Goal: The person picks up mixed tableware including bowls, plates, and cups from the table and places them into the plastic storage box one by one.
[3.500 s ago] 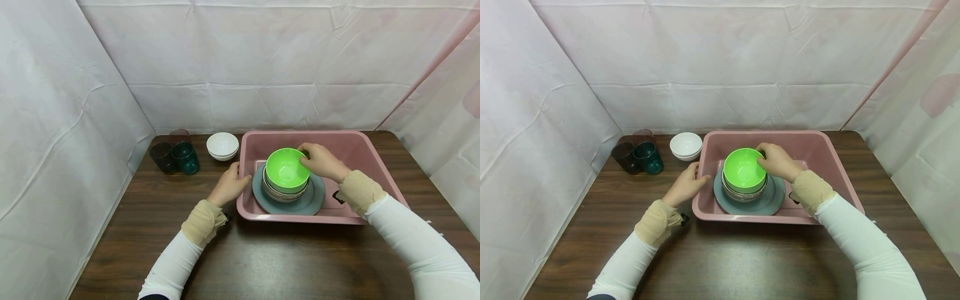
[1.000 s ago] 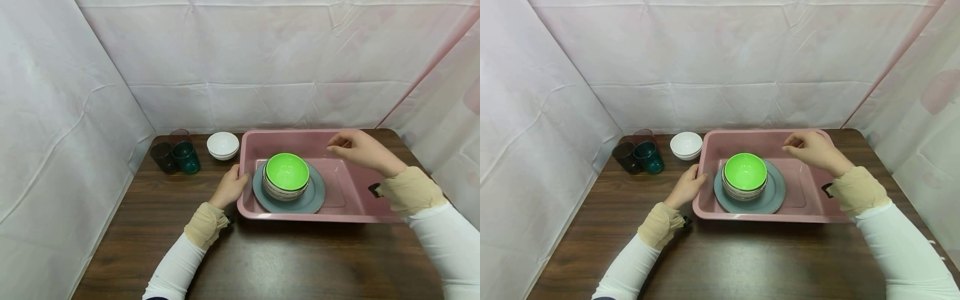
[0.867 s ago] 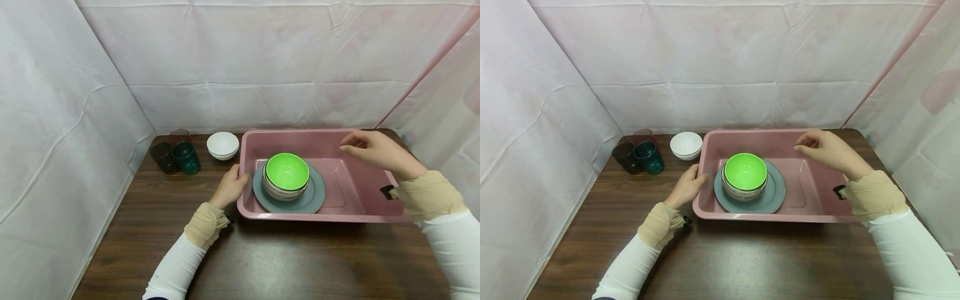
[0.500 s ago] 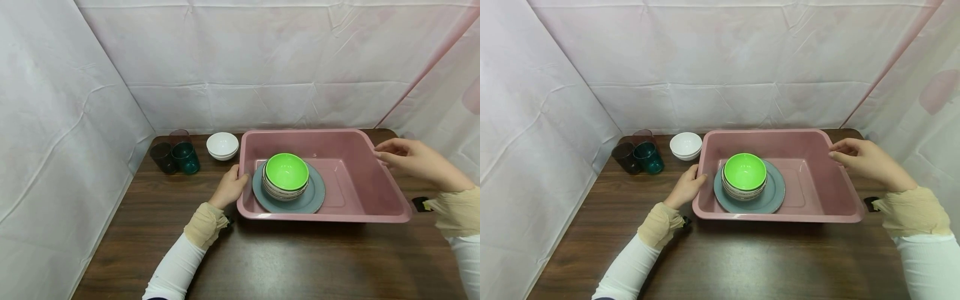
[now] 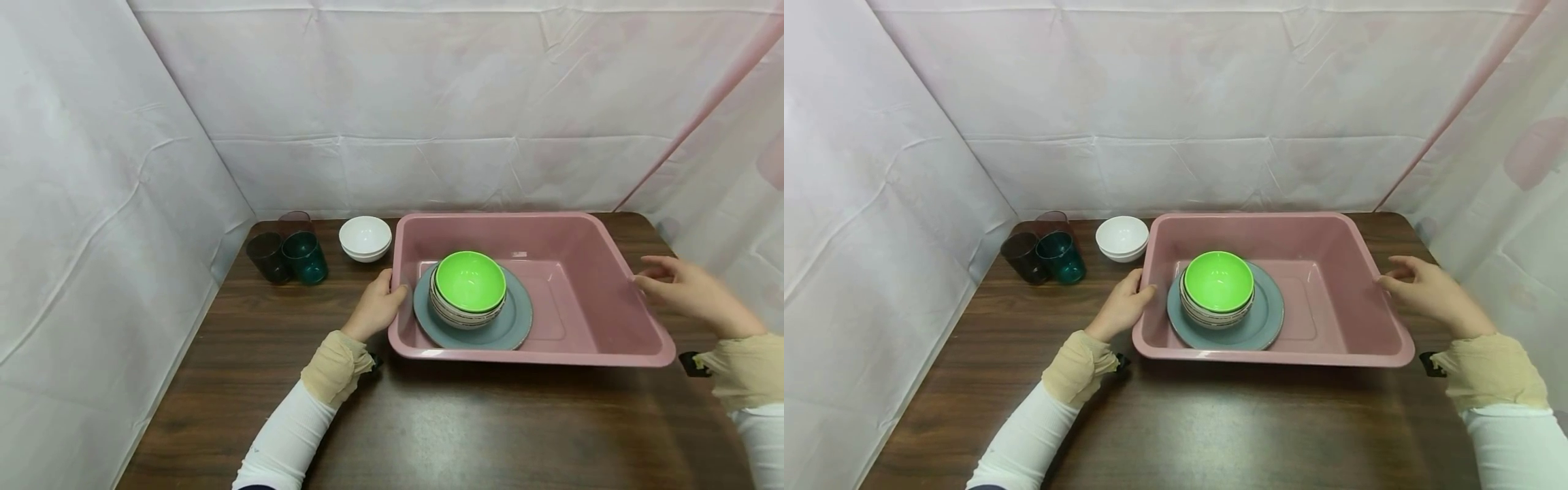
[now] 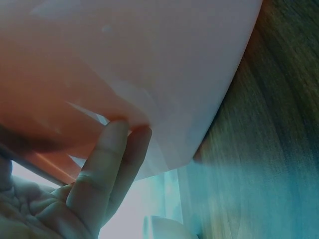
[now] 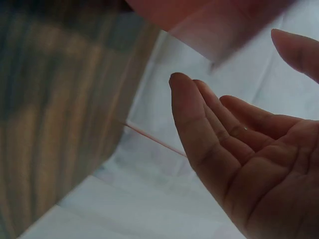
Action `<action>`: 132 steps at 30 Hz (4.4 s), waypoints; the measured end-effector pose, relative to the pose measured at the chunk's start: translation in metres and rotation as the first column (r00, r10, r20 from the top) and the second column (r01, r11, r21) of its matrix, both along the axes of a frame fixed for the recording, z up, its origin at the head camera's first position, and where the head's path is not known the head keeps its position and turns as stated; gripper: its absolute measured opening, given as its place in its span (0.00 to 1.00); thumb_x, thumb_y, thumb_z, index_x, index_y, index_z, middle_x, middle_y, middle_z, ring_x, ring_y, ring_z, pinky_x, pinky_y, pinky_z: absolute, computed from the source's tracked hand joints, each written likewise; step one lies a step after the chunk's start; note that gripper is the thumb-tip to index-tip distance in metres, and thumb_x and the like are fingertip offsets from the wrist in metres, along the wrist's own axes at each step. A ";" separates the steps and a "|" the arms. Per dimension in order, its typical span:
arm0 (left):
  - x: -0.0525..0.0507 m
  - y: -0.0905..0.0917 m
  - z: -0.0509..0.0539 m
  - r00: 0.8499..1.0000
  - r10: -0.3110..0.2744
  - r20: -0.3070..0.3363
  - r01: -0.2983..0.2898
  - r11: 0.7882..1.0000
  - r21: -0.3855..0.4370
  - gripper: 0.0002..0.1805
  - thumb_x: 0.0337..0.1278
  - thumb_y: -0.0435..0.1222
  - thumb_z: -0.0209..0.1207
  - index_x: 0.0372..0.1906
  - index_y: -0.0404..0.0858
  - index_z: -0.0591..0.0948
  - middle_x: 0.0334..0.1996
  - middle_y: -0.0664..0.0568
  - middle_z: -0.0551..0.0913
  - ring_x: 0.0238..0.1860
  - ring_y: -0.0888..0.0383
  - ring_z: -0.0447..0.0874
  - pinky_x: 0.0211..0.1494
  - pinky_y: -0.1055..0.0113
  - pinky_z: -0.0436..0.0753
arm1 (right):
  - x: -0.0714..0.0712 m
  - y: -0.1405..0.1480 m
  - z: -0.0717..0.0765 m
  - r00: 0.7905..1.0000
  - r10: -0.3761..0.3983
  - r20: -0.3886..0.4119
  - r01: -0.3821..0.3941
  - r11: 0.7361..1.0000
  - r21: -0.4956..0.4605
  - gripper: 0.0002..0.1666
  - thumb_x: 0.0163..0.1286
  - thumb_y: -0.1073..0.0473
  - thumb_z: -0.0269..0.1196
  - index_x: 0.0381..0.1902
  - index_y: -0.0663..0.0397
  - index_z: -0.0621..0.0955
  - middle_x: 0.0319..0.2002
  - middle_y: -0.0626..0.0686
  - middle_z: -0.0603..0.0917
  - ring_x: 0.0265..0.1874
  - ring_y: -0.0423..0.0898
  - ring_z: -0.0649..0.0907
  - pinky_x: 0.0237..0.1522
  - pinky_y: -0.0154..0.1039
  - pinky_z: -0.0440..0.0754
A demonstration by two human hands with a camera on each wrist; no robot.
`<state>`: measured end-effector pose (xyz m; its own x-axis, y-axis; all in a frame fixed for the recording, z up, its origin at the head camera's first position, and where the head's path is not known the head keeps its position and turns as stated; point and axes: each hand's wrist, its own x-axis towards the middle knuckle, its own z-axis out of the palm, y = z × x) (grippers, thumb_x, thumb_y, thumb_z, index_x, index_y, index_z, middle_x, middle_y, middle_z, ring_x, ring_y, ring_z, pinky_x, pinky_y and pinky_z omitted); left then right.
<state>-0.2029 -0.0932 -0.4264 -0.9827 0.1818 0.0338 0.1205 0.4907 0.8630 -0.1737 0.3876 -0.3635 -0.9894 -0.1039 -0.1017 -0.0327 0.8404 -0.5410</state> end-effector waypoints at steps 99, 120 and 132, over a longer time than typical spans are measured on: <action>-0.137 -0.057 0.003 0.851 0.525 0.011 -0.469 0.769 -0.433 0.25 0.61 0.30 0.52 0.62 0.24 0.67 0.56 0.32 0.68 0.51 0.37 0.80 0.55 0.51 0.82 | 0.002 -0.028 -0.035 0.991 -0.082 -0.103 0.085 0.996 0.022 0.29 0.73 0.55 0.53 0.57 0.79 0.68 0.47 0.76 0.77 0.35 0.50 0.79 0.31 0.33 0.72; -0.122 -0.057 0.051 0.887 0.441 -0.135 -0.459 0.817 -0.349 0.20 0.63 0.28 0.48 0.58 0.21 0.69 0.49 0.30 0.79 0.50 0.37 0.83 0.50 0.50 0.85 | 0.001 -0.026 -0.035 0.993 -0.086 -0.082 0.088 0.996 0.020 0.32 0.74 0.51 0.51 0.60 0.77 0.67 0.48 0.76 0.77 0.37 0.53 0.79 0.33 0.35 0.72; -0.101 -0.050 0.083 0.909 0.322 -0.264 -0.395 0.868 -0.300 0.18 0.64 0.26 0.41 0.50 0.21 0.76 0.42 0.28 0.83 0.38 0.37 0.87 0.33 0.52 0.87 | 0.002 -0.023 -0.033 0.997 -0.062 -0.050 0.062 0.998 0.001 0.31 0.75 0.49 0.50 0.60 0.75 0.69 0.45 0.71 0.79 0.29 0.36 0.76 0.29 0.32 0.73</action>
<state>-0.3039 -0.1435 -0.3429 -0.9607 -0.1461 0.2360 0.0300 0.7905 0.6117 -0.1719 0.3649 -0.3965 -0.9978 -0.0420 -0.0520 -0.0074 0.8432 -0.5376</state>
